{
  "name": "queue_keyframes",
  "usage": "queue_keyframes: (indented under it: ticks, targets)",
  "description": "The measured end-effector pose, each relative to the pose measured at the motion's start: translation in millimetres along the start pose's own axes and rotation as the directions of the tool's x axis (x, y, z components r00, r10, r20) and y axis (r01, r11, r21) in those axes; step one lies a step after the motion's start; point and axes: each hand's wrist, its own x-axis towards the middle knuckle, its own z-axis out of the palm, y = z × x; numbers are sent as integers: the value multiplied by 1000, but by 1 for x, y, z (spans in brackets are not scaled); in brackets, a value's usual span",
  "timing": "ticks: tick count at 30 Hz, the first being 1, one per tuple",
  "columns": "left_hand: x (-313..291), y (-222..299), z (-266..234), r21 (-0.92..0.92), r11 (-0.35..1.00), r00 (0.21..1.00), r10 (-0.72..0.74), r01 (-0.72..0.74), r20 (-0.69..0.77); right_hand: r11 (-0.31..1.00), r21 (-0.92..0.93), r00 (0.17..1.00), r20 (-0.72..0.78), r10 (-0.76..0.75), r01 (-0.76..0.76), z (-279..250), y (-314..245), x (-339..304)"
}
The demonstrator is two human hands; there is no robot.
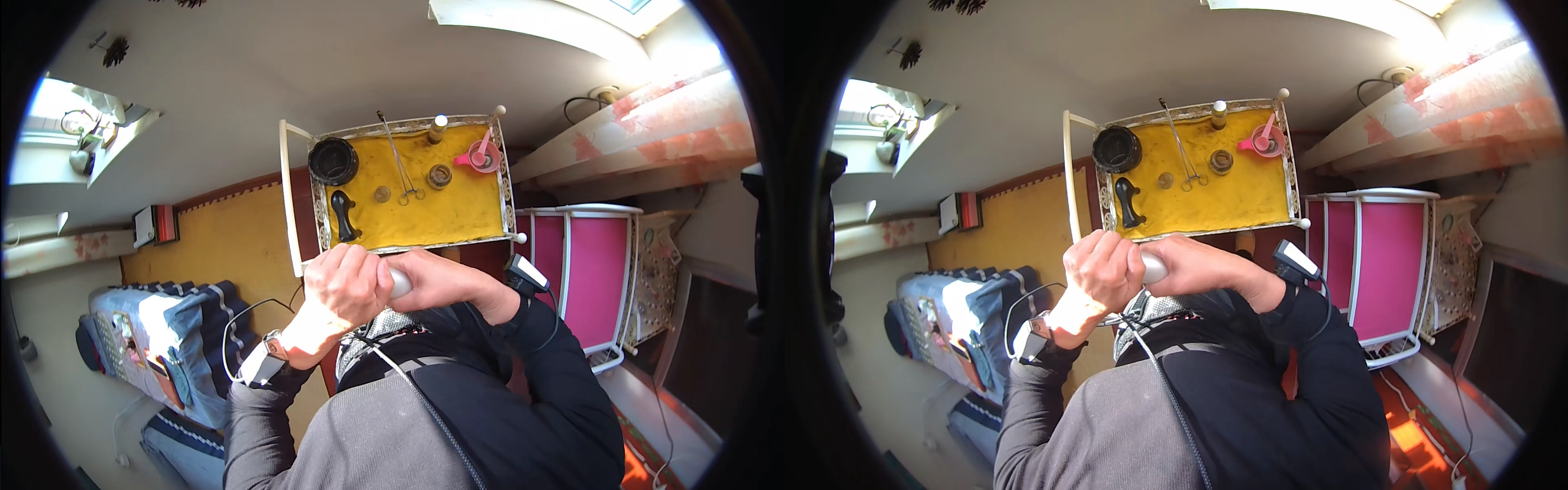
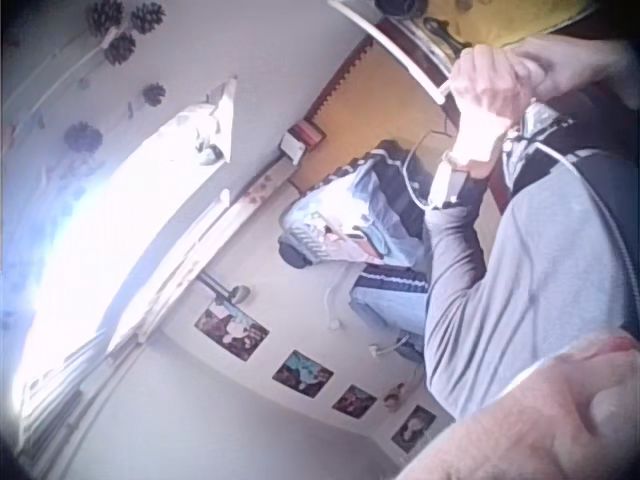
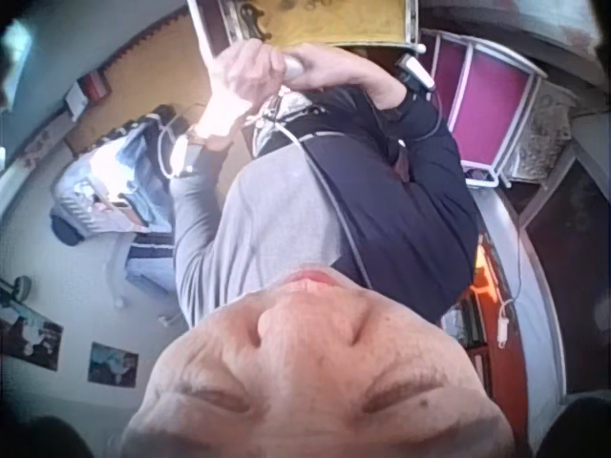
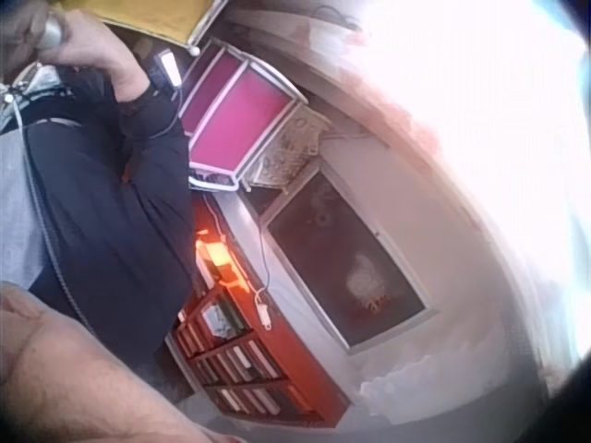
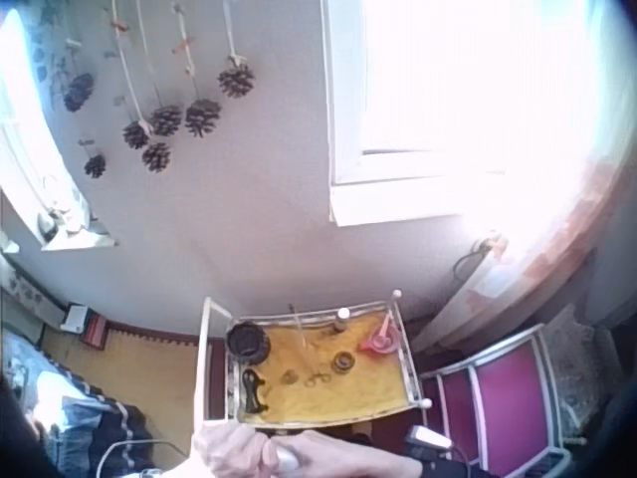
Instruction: The person folds a white tissue and uses it to wipe the inside and outside of a small glass jar. They also handle a small bottle with a gold cap, unscrewing and reattaching it, and place the jar on a yellow tray.
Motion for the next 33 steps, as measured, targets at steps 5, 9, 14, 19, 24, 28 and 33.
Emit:
queue_keyframes:
  ticks: [5, 9, 14, 19, 24, 28, 33]
  targets:
    - [26, 35, 22, -73, 830, 812, -516, 552, 275, 839, -520, 987, -111, 120, -161, -30, 9, -31]
    - [44, 49, 24, -189, 825, 796, -413, 533, 443, 837, -541, 996, -15, 86, -81, -71, 24, -44]
    - [59, 55, 30, -263, 697, 688, -441, 667, 576, 913, -405, 992, 87, 91, -49, -103, 43, -53]
    - [56, 54, 55, -294, 881, 916, -296, 371, 271, 893, -444, 989, 82, 124, -75, -118, 59, -59]
    - [54, 42, 81, -345, 601, 667, -466, 721, 581, 898, -439, 996, 54, 70, -40, -119, 71, -65]
    - [65, 33, 89, -254, 264, 366, -625, 930, 689, 843, -538, 999, -31, -10, -9, -120, 78, -67]
    - [63, 40, 100, -435, 783, 891, -334, 444, 309, 902, -432, 1000, -2, 20, -19, -121, 88, -67]
